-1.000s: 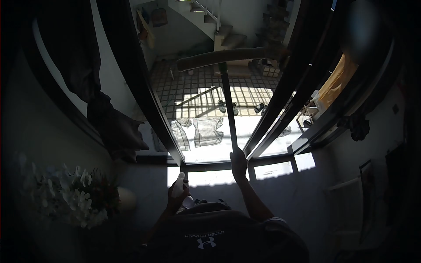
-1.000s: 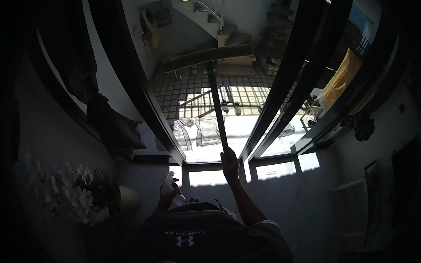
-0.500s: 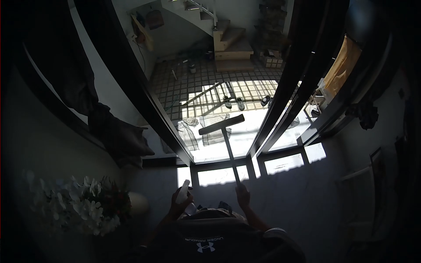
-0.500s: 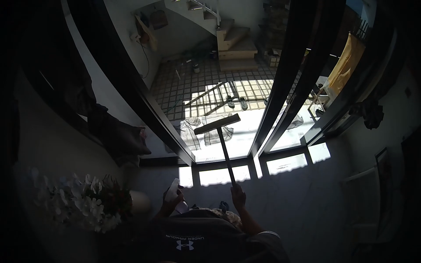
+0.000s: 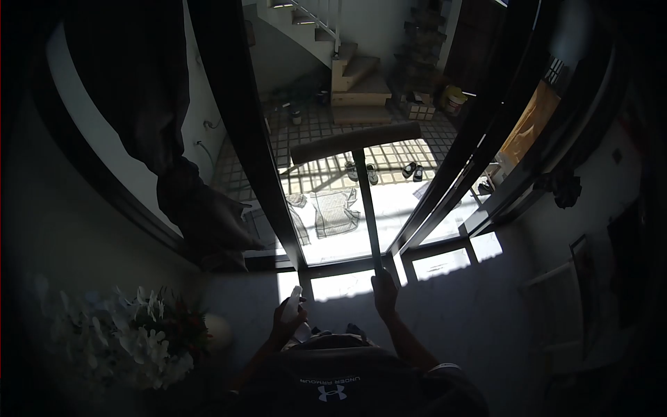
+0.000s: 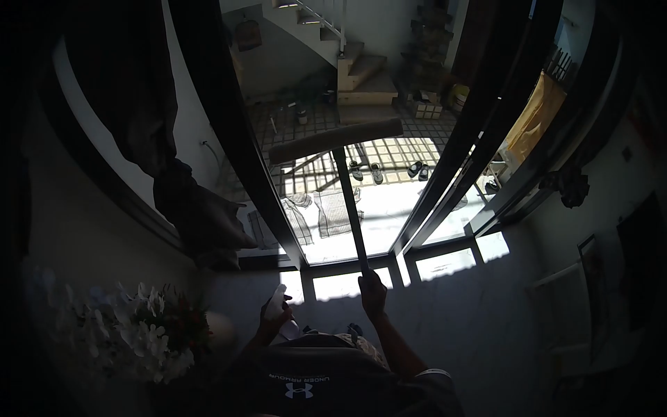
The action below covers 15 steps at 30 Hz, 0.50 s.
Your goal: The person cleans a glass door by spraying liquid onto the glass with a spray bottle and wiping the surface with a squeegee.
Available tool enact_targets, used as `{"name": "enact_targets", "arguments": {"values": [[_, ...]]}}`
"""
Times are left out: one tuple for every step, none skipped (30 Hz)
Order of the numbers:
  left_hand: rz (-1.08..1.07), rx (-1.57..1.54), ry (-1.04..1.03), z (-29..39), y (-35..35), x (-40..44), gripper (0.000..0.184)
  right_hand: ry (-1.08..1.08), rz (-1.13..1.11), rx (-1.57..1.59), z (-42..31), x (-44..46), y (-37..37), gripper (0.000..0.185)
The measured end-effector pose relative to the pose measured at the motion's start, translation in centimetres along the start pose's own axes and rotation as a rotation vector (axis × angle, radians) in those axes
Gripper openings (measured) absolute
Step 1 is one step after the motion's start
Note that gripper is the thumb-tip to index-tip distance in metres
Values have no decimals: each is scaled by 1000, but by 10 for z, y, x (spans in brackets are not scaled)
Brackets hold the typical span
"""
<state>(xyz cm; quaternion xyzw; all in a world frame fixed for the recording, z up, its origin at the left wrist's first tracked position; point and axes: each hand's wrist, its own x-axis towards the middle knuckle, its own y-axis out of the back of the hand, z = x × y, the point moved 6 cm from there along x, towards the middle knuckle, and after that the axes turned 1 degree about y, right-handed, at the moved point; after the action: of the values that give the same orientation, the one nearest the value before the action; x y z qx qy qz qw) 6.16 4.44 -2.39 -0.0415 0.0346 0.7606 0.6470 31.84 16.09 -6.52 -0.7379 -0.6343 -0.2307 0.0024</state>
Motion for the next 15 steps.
{"name": "enact_targets", "arguments": {"values": [[-8,-15,-33,10,3,-2,35,-32,-4,95,2,12,-16,32],[-6,-18,-36,16,8,-5,35,-66,-9,190,4,23,-33,32],[-22,35,-43,21,12,-7,35,-19,4,202,-14,33,-43,32],[-39,89,-48,22,18,-10,34,26,18,215,-34,42,-52,31],[-40,89,-46,15,26,-12,34,-71,7,228,-38,48,-62,31],[-80,106,-33,6,32,-12,49,-73,8,227,-46,51,-68,31],[-123,125,-21,-1,38,-12,63,-76,-1,211,-54,52,-74,31],[-128,124,-19,-8,45,-14,63,-81,-11,192,-58,52,-79,31],[-93,52,-2,-7,50,-18,52,-83,-6,175,-59,50,-83,31],[-58,-18,13,-5,55,-19,41,-84,-1,172,-59,47,-86,31],[-63,-15,12,-4,59,-21,41,-2,37,151,-61,45,-88,31],[-67,40,-11,-1,64,-23,45,80,75,132,-62,42,-90,30],[-70,98,-34,0,68,-24,49,77,82,137,-59,40,-93,30],[-74,108,-33,-3,72,-25,49,77,85,116,-54,36,-95,30],[-89,58,3,-10,76,-28,52,75,86,96,-48,31,-98,30]]}}
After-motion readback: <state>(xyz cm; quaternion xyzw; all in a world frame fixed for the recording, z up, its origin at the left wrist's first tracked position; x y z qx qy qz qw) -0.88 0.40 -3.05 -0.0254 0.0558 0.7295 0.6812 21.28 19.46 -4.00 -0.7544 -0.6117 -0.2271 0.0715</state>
